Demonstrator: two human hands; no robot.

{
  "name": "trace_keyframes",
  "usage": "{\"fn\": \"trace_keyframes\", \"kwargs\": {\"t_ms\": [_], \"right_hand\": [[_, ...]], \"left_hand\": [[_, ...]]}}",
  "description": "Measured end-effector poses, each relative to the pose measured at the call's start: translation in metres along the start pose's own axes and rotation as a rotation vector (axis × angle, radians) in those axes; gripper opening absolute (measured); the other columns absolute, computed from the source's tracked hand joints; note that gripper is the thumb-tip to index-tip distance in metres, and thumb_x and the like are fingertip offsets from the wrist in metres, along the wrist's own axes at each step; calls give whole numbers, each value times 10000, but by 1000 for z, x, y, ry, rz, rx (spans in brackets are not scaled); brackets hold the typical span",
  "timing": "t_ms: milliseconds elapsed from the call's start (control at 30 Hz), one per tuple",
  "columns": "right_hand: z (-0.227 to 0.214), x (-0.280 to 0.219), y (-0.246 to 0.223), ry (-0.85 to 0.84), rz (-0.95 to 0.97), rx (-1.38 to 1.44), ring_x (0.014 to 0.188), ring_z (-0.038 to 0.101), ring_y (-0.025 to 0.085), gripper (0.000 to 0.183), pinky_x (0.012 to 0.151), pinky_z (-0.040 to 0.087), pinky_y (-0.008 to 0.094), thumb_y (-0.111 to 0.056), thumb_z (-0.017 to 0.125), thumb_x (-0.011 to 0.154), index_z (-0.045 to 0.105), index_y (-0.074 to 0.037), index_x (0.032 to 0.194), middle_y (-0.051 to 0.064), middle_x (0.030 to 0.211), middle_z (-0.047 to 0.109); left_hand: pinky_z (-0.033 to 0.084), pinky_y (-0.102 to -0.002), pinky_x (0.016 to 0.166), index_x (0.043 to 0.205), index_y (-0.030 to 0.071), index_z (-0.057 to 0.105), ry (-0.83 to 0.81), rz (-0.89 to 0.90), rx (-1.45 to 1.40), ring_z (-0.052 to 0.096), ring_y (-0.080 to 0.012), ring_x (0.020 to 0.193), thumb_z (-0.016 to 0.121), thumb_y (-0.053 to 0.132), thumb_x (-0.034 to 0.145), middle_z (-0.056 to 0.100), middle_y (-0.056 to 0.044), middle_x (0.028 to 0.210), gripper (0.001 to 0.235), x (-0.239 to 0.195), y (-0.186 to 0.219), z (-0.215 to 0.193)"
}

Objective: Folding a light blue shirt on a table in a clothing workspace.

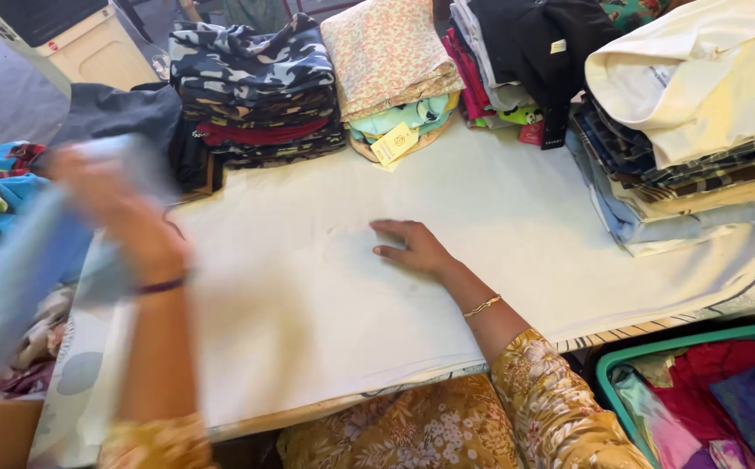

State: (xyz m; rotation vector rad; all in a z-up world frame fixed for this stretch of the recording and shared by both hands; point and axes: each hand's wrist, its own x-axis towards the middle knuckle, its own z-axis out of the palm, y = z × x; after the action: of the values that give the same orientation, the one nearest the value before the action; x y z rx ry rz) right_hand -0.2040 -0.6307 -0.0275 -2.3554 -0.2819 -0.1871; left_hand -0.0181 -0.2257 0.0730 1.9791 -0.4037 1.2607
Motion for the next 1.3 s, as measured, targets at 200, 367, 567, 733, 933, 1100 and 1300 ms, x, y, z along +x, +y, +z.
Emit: {"fn": "trace_keyframes", "kwargs": {"t_ms": [200, 367, 567, 733, 933, 1100, 1300], "right_hand": [[18, 5, 83, -27, -28, 851, 1163, 630, 208, 750, 993, 530, 411, -231, 848, 787, 470, -133, 1427, 100, 1314, 641], [34, 15, 123, 81, 276, 969, 1261, 626, 152, 404, 1094, 500, 332, -319, 633, 1040, 665, -51, 1340, 56, 1335, 692], [-3, 22, 89, 501, 404, 1297, 1188, 634, 192, 474, 1034, 540, 377, -225, 754, 916, 568, -129, 1341, 18, 1311, 642], [-15, 18, 115, 797, 363, 1380, 1142, 675, 224, 462, 920, 582, 436, -216, 720, 958, 560, -85, 1370, 50, 1296, 674], [-21, 13, 95, 708, 480, 1255, 1101, 675, 244, 490, 862, 576, 459, -312, 686, 970, 520, -107, 1383, 59, 1276, 667], [-20, 8, 85, 674, 445, 1230, 1121, 680, 214, 547, 899, 584, 417, -342, 713, 944, 519, -96, 1392, 47, 1283, 671], [-6, 5, 66, 522, 462, 1093, 1065, 677, 205, 592, 860, 570, 367, -403, 775, 884, 587, -84, 1346, 49, 1218, 698]], "left_hand": [[341, -392, 1216, 1483, 29, 442, -778, 141, -772, 447, -261, 1415, 475, 224, 1156, 489, -163, 1468, 382, -102, 233, 114], [425, -400, 1115, 1435, 65, 500, -1154, -69, -932, 553, -270, 1290, 638, 202, 1053, 580, -180, 1336, 428, -121, 271, 39], [390, -475, 1143, 1395, 52, 530, -772, -52, -133, 500, -398, 1354, 756, 254, 892, 549, -208, 1438, 587, -177, 186, -96], [319, -572, 1128, 1456, 60, 488, -618, -145, 358, 430, -463, 1379, 759, 482, 779, 463, -280, 1493, 843, -258, 109, -197], [354, -562, 1090, 1191, 121, 696, -502, -206, 429, 514, -396, 1255, 724, 405, 831, 592, -138, 1326, 460, -281, 88, -232], [441, -494, 940, 1018, 90, 661, -497, -234, 385, 588, -343, 1057, 660, 263, 991, 646, -88, 1146, 175, -282, 94, -231], [492, -338, 789, 1161, 21, 561, 2, -432, 205, 609, -272, 925, 575, 190, 1126, 573, -163, 1111, 174, -298, 14, -280]]}}
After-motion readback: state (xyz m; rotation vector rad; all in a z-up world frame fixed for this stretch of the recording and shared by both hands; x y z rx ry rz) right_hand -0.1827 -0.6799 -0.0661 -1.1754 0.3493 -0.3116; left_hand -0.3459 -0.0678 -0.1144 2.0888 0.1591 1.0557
